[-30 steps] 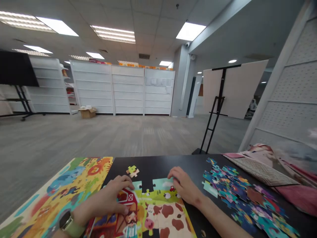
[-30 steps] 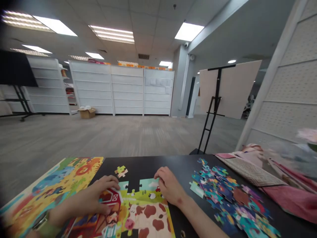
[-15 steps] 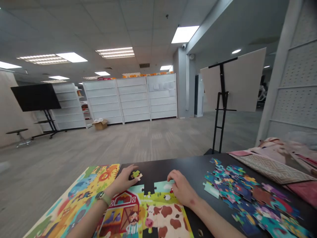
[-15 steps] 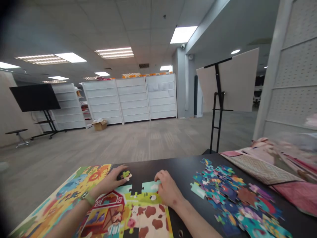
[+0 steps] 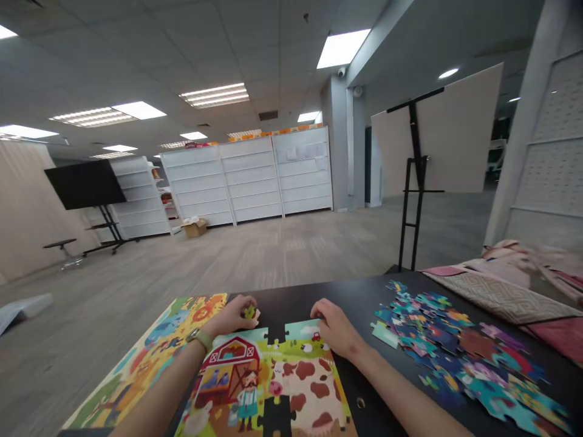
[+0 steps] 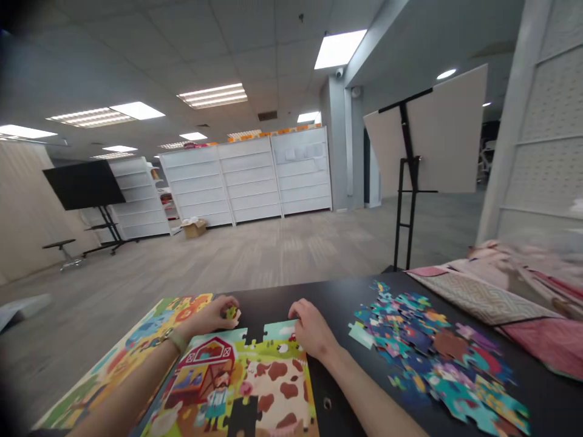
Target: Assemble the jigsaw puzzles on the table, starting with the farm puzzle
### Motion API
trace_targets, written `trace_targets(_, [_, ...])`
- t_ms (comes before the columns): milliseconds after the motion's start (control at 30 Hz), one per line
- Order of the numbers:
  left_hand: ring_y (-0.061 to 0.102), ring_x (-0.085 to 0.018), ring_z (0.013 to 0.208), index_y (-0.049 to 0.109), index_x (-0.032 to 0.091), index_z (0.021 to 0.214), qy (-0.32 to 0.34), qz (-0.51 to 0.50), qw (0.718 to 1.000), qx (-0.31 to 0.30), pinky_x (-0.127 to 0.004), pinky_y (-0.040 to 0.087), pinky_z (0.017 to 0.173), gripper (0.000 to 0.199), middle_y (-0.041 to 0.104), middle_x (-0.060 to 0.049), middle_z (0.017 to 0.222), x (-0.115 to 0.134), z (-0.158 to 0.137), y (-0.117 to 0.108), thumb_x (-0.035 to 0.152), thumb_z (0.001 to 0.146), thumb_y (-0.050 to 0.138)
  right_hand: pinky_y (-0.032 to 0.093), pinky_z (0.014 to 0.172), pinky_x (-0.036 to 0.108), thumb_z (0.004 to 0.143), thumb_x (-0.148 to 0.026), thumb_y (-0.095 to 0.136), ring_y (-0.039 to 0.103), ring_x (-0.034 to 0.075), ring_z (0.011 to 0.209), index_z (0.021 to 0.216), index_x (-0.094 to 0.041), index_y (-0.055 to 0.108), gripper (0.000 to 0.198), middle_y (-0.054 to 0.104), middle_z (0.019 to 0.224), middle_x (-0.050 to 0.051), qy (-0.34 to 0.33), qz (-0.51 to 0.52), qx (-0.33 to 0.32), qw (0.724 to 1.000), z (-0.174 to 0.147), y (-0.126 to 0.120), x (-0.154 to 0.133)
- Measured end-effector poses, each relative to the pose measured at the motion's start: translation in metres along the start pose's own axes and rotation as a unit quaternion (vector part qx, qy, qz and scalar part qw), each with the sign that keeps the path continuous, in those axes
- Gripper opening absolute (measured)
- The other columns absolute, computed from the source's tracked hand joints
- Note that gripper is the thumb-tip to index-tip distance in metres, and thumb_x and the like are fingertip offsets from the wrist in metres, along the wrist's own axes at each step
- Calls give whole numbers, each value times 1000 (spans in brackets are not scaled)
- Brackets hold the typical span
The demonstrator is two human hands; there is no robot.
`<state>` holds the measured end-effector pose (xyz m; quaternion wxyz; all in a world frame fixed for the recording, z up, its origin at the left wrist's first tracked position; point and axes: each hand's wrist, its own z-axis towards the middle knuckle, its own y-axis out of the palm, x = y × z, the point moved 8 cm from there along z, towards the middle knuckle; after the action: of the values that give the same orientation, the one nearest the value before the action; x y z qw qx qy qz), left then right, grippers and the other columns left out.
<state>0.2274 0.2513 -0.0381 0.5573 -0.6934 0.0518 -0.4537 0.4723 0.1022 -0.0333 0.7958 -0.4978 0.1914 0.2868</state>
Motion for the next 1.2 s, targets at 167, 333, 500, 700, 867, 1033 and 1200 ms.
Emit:
trace_targets(167, [62,-19,76,55,22,82,51,-78,995,41,-29,46,68,35,63,3,76,38,-35,-8,56,89,59,50,86,28,82,6,51,63,15,92,88,-18,66,29,65,97,1,30,-55,-33,997,-3,7,-3])
trace_targets(333, [62,-19,83,58,24,113,60,-146,987,32,-28,47,72,29,66,0,90,83,-80,21,47,96,52,56,91,43,98,-32,65,66,22,103,107,-17,67,18,69,114,5,105,-151,-89,979,-4,-17,15])
trace_targets(500, [64,-22,86,67,30,110,1,-58,998,-3,-31,49,78,32,71,-1,95,93,-120,71,26,78,67,58,88,39,97,-32,66,69,20,99,108,-18,68,17,70,112,5,194,-247,-147,938,-23,-75,50])
trace_targets(700, [62,-25,102,72,29,102,21,-30,999,-8,-35,47,91,28,68,-3,107,107,-129,69,20,75,73,54,85,44,72,4,62,72,38,101,85,-15,79,29,76,96,19,176,-283,-176,926,-39,-77,68])
trace_targets(867, [62,-24,101,74,29,97,26,-43,998,-46,-33,46,91,24,67,-1,108,113,-127,62,20,75,76,49,95,35,70,1,57,69,29,110,123,-22,70,59,72,113,12,154,-251,-162,942,-43,-62,66])
trace_targets(1033, [63,-19,82,74,26,97,-6,-101,992,-74,-27,46,71,15,71,0,89,101,-123,63,27,84,65,48,96,33,74,-8,59,67,26,110,125,-20,65,53,68,115,10,158,-213,-141,954,-40,-59,65])
trace_targets(1200, [65,-19,78,75,25,97,-36,-137,986,-85,-27,48,69,18,71,0,86,95,-123,69,31,83,65,47,98,33,75,-8,60,67,25,110,122,-23,66,50,67,117,8,160,-192,-138,958,-40,-58,64])
